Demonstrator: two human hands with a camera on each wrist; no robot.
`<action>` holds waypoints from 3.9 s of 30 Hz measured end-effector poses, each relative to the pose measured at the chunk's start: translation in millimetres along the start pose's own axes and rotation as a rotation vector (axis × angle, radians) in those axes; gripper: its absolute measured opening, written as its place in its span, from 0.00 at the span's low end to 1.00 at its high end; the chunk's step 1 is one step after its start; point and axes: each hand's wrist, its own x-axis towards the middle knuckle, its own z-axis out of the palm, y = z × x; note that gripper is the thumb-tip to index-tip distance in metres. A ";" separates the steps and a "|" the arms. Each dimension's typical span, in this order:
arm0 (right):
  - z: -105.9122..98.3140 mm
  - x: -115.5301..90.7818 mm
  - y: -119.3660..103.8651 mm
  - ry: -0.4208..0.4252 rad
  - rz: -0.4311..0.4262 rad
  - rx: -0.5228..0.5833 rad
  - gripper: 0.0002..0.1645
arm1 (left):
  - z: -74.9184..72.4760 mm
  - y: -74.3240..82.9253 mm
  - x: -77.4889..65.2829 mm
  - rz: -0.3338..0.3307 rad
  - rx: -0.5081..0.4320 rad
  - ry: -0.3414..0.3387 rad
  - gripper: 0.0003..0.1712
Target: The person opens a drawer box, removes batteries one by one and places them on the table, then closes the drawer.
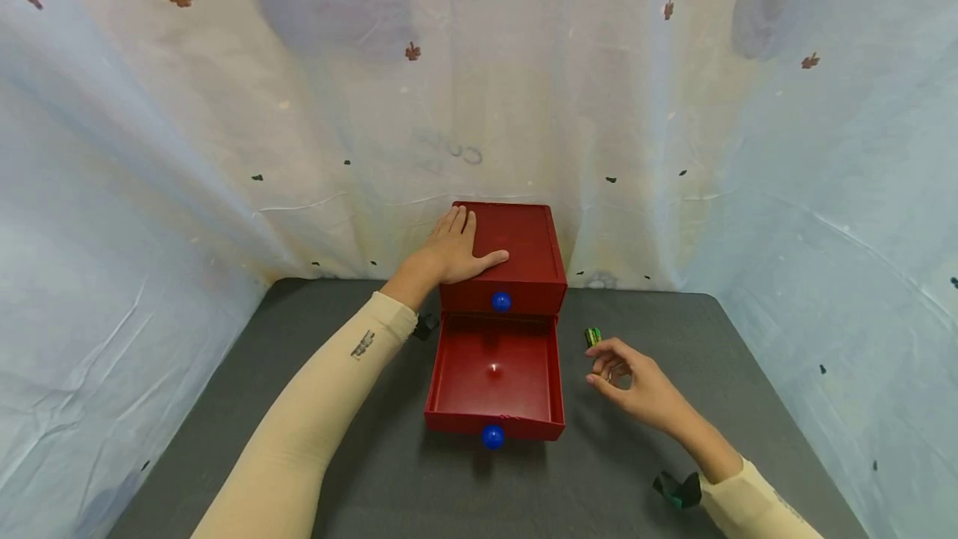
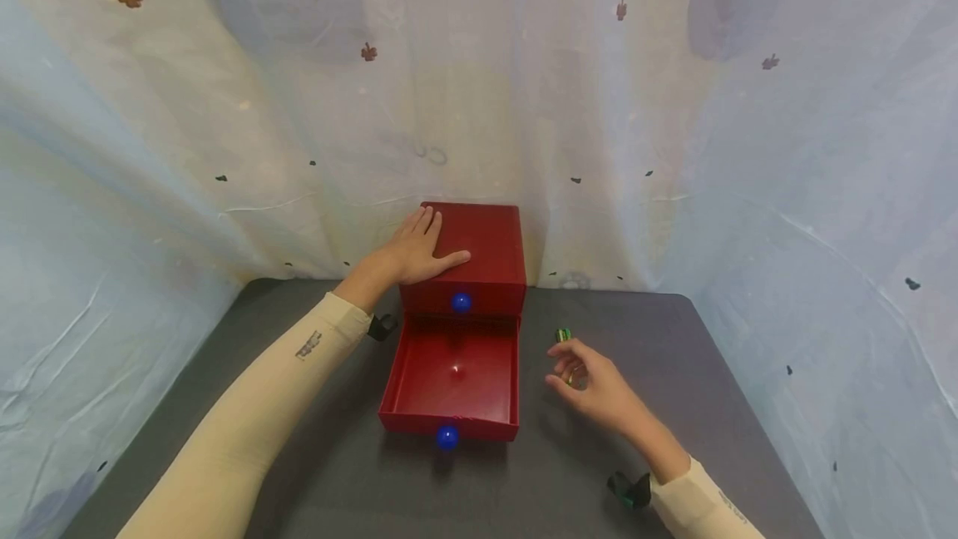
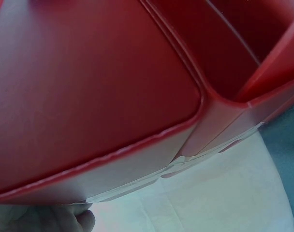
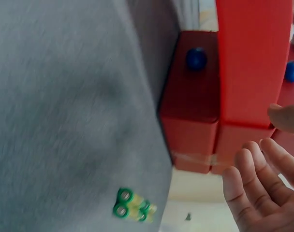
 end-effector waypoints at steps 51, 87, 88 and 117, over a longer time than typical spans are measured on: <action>46.2 -40.2 -111.8 -0.004 -0.090 0.296 0.13 | 2.1 -2.2 1.5 0.001 -0.001 -0.007 0.65; 101.0 -43.7 -104.5 -0.334 0.237 0.557 0.20 | 2.1 -1.2 0.7 0.000 -0.005 -0.001 0.65; 101.9 -43.3 -104.3 -0.336 0.249 0.567 0.20 | 2.1 -1.0 0.4 -0.001 -0.005 -0.004 0.65; 120.2 -42.0 -101.1 -0.203 0.272 0.873 0.26 | 0.5 -0.5 -0.4 -0.005 -0.025 -0.006 0.65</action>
